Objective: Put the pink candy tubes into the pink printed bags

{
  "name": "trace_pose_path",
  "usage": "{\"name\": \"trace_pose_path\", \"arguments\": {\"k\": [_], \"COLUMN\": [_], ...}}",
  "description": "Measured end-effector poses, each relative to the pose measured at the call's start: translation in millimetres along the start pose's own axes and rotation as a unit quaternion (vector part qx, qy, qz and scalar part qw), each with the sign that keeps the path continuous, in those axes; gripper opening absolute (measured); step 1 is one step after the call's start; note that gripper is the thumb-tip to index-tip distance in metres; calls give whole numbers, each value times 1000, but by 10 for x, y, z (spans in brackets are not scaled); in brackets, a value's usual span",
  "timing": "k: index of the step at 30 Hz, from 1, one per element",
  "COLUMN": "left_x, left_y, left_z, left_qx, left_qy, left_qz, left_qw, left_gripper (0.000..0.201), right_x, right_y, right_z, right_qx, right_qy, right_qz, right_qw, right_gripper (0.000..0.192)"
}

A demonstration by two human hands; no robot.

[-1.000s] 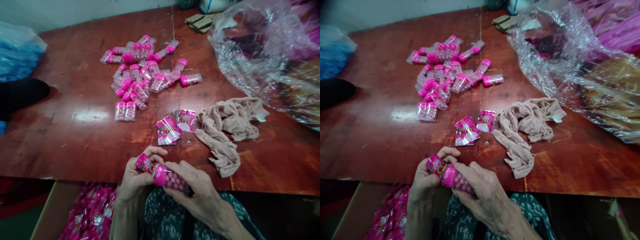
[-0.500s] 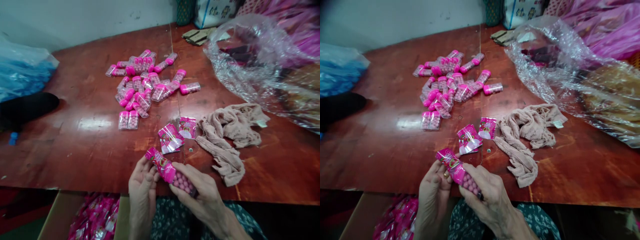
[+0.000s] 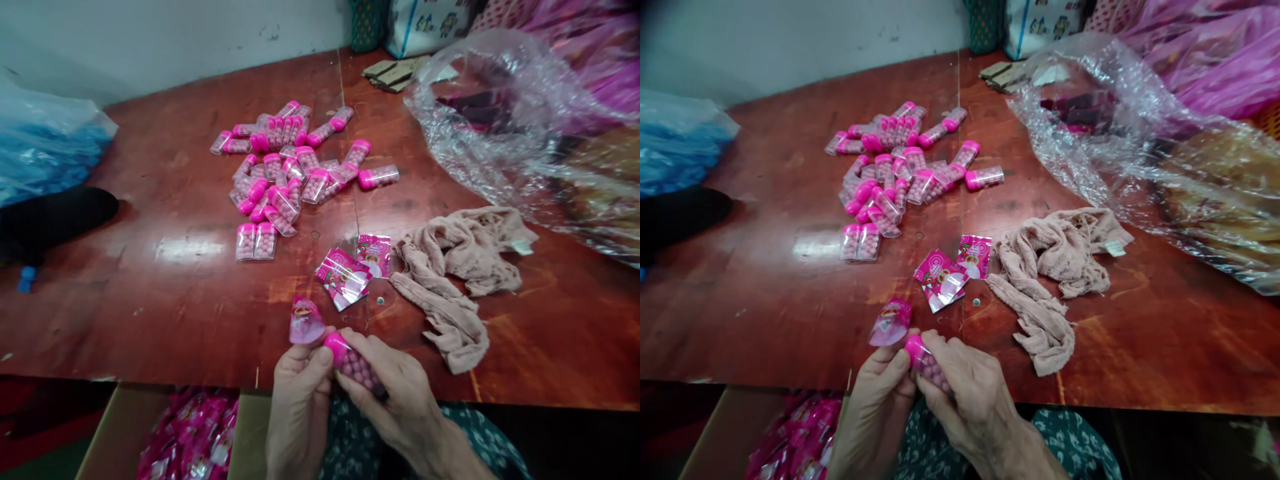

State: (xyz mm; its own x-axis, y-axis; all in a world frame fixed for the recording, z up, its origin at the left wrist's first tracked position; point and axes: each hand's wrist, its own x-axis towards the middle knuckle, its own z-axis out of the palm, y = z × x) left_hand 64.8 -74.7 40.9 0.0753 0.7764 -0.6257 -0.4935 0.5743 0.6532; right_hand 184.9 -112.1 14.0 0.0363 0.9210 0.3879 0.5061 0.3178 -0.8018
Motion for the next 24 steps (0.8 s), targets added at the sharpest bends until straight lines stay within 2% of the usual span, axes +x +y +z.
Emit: {"name": "trace_pose_path", "arguments": {"k": [2, 5, 10, 12, 14, 16, 20, 22, 24], "left_x": [-2, -13, -25, -1, 52, 134, 310, 363, 383], "left_y": [39, 133, 256, 291, 334, 383, 456, 466, 461], "left_z": [-53, -159, -257, -256, -235, -194, -97, -75, -76], "left_qx": [42, 125, 207, 261, 322, 368, 448, 484, 488], "left_qy": [-21, -41, -8, 27, 63, 69, -10, -44, -67], "left_qz": [3, -6, -5, 34, 99, 157, 187, 182, 171], "left_qw": [999, 991, 978, 965, 939, 914, 874, 855, 853], "left_gripper": [12, 20, 29, 30, 32, 38, 52, 44, 28], "right_x": [15, 46, 50, 33, 17, 9, 39, 69, 94], "right_y": [30, 63, 44, 27, 11, -7, -53, -74, -86], "right_z": [-27, -64, -60, -44, -21, 14, 103, 138, 156], "right_qx": [0, 0, -12, -23, -37, -54, -62, -50, -34], "right_qy": [12, 35, 46, 50, 51, 46, 3, -14, -16], "right_qz": [46, 119, 149, 148, 141, 125, 99, 103, 111], "right_qw": [999, 992, 988, 987, 988, 990, 993, 993, 993], "right_gripper": [40, 40, 40, 41, 41, 40, 40, 40, 39]}}
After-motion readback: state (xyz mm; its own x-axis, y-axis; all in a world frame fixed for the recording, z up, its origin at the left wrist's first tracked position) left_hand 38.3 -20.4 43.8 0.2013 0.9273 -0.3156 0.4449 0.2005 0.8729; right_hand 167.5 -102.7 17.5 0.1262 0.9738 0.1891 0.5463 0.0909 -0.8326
